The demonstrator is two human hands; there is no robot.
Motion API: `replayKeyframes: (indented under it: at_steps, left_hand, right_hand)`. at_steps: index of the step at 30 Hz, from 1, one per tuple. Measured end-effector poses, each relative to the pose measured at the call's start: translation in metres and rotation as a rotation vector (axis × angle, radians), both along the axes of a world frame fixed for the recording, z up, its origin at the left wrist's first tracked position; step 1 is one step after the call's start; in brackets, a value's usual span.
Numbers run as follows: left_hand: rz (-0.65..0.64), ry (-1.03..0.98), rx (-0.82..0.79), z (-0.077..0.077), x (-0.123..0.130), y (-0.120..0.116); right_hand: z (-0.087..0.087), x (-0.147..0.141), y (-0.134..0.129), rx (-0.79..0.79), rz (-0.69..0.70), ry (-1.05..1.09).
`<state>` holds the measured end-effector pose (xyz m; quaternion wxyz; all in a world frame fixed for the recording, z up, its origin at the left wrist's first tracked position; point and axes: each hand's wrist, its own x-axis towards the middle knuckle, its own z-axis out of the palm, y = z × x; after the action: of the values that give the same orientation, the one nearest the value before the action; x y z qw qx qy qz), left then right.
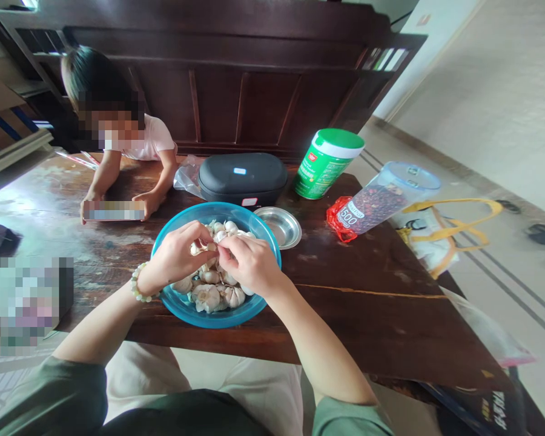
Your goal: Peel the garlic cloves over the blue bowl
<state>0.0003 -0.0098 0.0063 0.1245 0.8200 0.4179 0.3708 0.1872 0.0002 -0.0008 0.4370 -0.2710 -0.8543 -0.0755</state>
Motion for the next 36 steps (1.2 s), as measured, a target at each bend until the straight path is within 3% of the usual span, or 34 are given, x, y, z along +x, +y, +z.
replayKeyframes:
  at_steps: [23, 36]
  left_hand:
    - [-0.161, -0.126, 0.027, 0.0011, -0.0023, -0.0021]
    - [-0.202, -0.267, 0.107, 0.0024, -0.0017, -0.0011]
  right_hand:
    - [0.0047, -0.0003, -0.0038, -0.036, -0.085, 0.142]
    - [0.0045, 0.0018, -0.0026, -0.190, -0.130, 0.266]
